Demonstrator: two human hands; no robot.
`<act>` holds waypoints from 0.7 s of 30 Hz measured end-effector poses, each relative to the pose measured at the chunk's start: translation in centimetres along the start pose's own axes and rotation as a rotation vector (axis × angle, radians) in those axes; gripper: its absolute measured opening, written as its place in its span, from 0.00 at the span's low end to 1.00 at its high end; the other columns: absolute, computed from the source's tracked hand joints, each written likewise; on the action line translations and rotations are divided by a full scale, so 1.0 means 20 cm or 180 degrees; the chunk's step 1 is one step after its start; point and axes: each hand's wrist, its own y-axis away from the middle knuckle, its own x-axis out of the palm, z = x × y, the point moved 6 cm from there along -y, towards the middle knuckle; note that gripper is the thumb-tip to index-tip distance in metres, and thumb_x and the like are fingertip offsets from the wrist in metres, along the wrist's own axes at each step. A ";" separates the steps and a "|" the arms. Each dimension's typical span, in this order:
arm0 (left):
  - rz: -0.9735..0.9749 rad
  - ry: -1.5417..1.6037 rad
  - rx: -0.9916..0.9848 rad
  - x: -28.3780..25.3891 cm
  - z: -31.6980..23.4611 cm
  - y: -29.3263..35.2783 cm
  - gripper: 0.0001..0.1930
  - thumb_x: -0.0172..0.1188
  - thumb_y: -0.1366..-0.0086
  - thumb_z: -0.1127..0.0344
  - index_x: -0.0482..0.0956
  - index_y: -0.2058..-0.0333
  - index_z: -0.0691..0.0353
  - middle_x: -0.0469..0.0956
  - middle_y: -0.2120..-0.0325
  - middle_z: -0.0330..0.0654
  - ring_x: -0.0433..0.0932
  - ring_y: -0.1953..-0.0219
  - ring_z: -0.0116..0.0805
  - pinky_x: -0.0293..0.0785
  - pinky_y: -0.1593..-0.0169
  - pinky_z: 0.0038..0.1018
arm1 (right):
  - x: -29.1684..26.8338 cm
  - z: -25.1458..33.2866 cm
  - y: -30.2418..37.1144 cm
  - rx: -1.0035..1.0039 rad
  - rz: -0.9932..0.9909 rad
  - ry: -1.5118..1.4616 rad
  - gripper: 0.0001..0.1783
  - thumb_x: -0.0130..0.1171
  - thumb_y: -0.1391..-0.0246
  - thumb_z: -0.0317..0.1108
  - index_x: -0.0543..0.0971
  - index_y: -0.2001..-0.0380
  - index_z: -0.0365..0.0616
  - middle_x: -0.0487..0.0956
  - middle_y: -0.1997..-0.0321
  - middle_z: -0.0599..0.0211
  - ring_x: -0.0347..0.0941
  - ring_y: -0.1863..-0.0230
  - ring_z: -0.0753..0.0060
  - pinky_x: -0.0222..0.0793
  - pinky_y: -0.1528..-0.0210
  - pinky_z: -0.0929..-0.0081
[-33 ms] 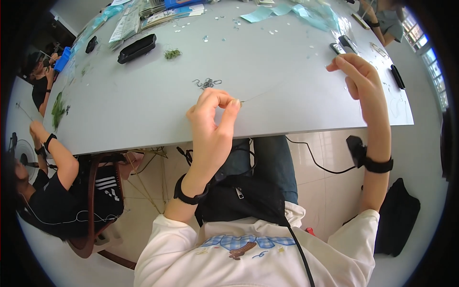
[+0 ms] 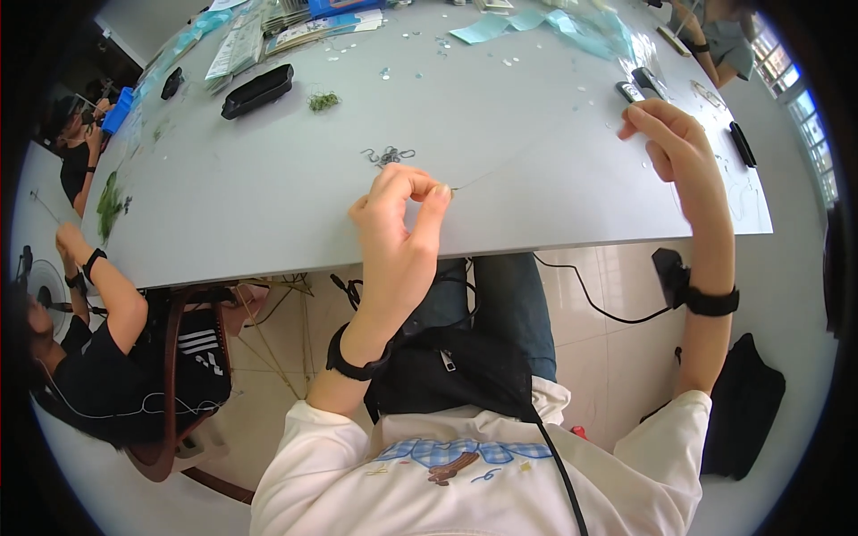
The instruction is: Threading fishing line through small tackle components such as beads and hooks at a work table.
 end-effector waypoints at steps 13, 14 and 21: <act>-0.0485 -0.1821 0.0798 0.05 -0.06 0.03 0.02 0.55 0.50 0.74 0.75 0.79 0.60 0.70 0.73 0.31 0.64 0.68 0.29 0.50 0.58 0.31 | -0.30 -0.07 -0.33 -0.0496 -0.0224 0.1571 0.22 0.54 0.54 0.44 0.73 0.58 0.42 0.74 0.59 0.63 0.67 0.57 0.72 0.59 0.52 0.76; -0.0555 -0.2015 0.0871 0.06 -0.07 0.04 0.01 0.56 0.50 0.73 0.76 0.78 0.59 0.71 0.72 0.30 0.65 0.69 0.29 0.50 0.57 0.29 | -0.31 -0.03 -0.30 -0.0774 -0.0659 0.2022 0.24 0.54 0.54 0.44 0.71 0.55 0.43 0.73 0.55 0.59 0.67 0.54 0.67 0.57 0.49 0.74; -0.0705 -0.2096 0.0992 0.03 -0.05 0.05 0.01 0.57 0.51 0.74 0.76 0.78 0.60 0.69 0.73 0.32 0.64 0.68 0.30 0.50 0.59 0.31 | 0.06 0.21 0.28 -0.2184 -0.1212 0.2066 0.21 0.56 0.59 0.26 0.69 0.57 0.39 0.70 0.54 0.53 0.65 0.52 0.52 0.59 0.49 0.65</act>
